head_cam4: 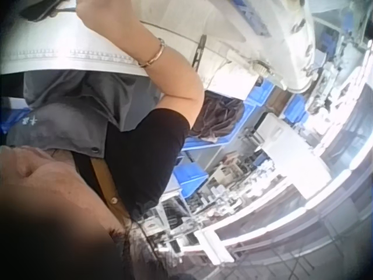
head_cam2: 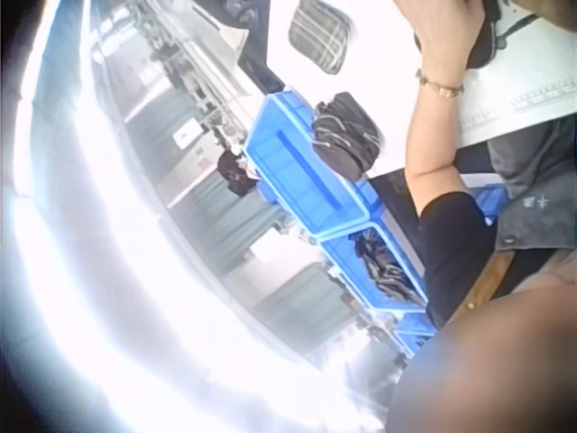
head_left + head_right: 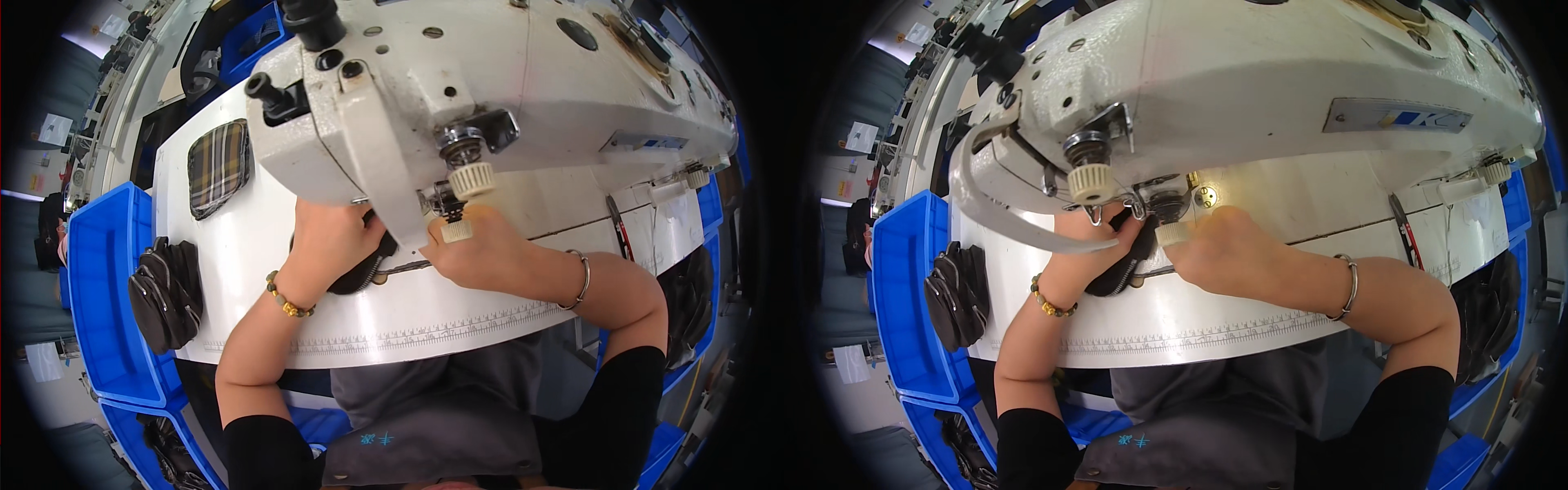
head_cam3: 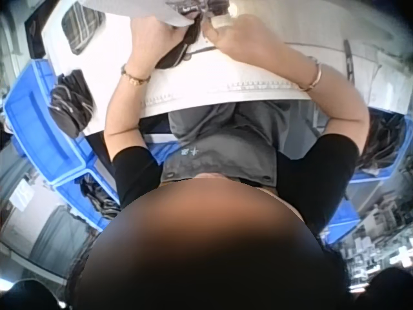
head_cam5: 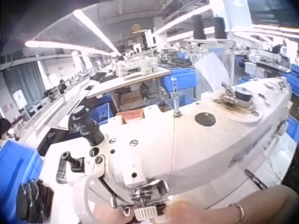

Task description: Operating an industrial sewing machine to assemble small leather or fabric pouches.

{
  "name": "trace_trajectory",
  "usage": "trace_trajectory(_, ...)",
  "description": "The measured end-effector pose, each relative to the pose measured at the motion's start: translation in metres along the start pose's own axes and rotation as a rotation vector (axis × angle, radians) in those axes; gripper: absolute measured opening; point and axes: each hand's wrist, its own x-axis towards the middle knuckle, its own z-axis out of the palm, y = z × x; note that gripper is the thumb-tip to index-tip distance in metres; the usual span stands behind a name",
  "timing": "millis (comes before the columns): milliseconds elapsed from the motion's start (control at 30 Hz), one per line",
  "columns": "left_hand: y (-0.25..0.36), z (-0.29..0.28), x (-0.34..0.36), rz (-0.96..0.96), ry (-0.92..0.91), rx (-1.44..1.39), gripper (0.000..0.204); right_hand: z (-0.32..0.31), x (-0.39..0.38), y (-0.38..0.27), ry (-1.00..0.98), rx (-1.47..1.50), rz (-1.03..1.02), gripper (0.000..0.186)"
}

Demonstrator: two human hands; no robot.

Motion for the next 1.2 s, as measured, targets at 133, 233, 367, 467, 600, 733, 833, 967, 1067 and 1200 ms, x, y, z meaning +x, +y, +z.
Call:
trace_trajectory(133,-0.010,0.004,-0.003,-0.130,-0.020,-0.221,0.022,-0.009,0.006,-0.006,0.205,0.085,0.070,0.011)
trace_trajectory(233,-0.021,0.008,-0.002,-0.233,-0.085,-0.342,0.024,-0.009,0.005,-0.006,0.094,0.074,0.022,0.004)
trace_trajectory(367,-0.018,0.007,-0.005,-0.206,-0.103,-0.366,0.031,-0.008,0.007,-0.012,0.063,0.142,0.041,0.005)
trace_trajectory(467,-0.012,0.001,-0.001,-0.161,-0.103,-0.364,0.040,-0.006,0.007,-0.015,0.019,0.117,0.042,0.005)
trace_trajectory(600,-0.010,-0.003,-0.002,-0.140,-0.115,-0.349,0.046,-0.006,0.006,-0.017,0.017,0.101,0.039,0.007)
trace_trajectory(733,-0.012,0.002,-0.004,-0.176,-0.111,-0.366,0.046,-0.007,0.006,-0.017,0.042,0.103,0.042,0.007)
trace_trajectory(833,-0.012,0.005,-0.005,-0.244,-0.125,-0.387,0.045,-0.009,0.005,-0.013,0.003,0.090,0.053,0.004)
trace_trajectory(967,-0.020,0.013,-0.009,-0.308,-0.086,-0.344,0.040,0.000,0.006,-0.004,0.027,0.095,-0.003,0.003)
trace_trajectory(1067,-0.020,0.004,-0.010,-0.283,-0.091,-0.167,0.039,-0.010,0.008,-0.006,0.027,0.118,0.048,0.003)
trace_trajectory(1200,0.010,-0.026,-0.011,-0.009,-0.116,-0.049,0.040,-0.014,0.005,-0.003,0.020,0.132,0.078,0.002)
